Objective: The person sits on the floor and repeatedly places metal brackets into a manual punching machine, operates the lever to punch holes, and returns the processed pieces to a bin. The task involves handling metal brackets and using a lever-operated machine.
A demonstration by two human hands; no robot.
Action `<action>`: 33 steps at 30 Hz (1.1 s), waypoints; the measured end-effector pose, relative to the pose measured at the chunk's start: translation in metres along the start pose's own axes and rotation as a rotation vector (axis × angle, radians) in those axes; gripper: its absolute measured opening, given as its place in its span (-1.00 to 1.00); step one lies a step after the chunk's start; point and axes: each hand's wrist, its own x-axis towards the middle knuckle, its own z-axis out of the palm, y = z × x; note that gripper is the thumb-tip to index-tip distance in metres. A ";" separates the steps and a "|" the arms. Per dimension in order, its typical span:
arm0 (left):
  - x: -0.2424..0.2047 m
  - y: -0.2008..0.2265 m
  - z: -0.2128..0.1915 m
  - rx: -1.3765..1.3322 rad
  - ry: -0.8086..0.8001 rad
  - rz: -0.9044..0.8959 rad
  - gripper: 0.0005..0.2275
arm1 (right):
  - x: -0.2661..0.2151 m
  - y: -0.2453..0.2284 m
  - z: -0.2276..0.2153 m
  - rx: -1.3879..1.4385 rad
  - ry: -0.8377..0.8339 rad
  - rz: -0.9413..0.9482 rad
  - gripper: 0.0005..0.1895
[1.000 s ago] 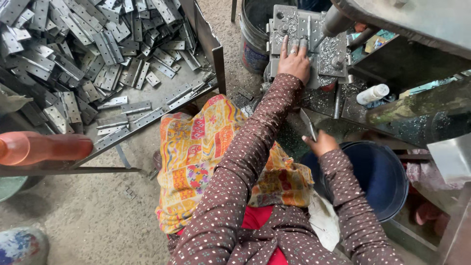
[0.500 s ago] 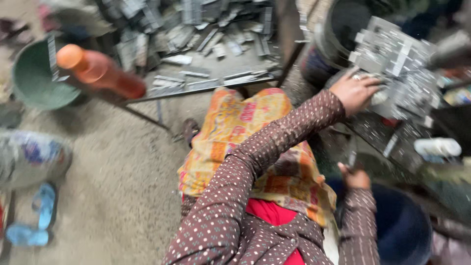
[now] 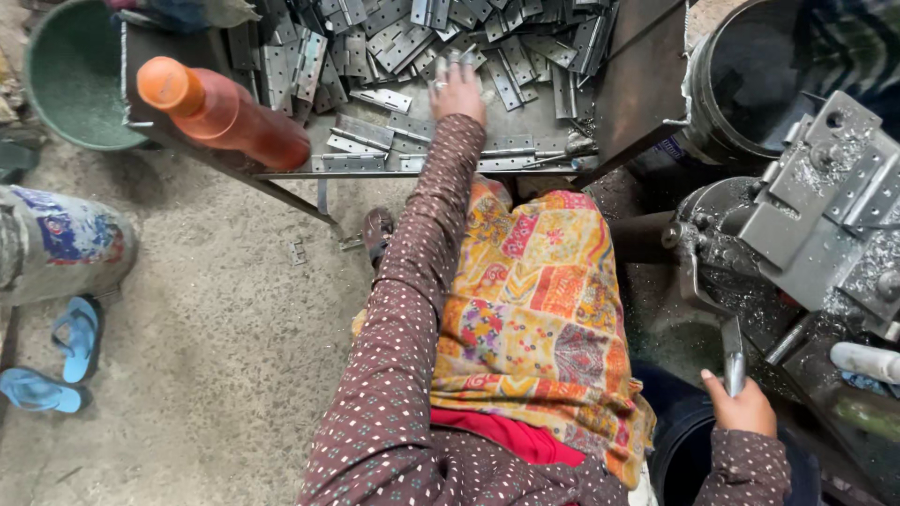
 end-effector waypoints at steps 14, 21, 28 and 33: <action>-0.006 -0.019 0.117 0.003 0.242 0.174 -0.76 | 0.000 0.009 0.002 0.163 -0.021 0.102 -0.53; -0.056 0.016 0.012 -0.456 0.146 0.282 -0.62 | 0.010 0.018 0.015 0.056 0.041 -0.058 -0.46; -0.146 0.151 -0.100 -0.620 0.317 0.706 -0.62 | 0.006 0.007 0.019 0.043 0.069 -0.066 -0.43; -0.222 0.259 -0.107 -0.394 0.618 1.037 -0.66 | 0.000 -0.002 0.016 0.001 0.069 -0.040 -0.38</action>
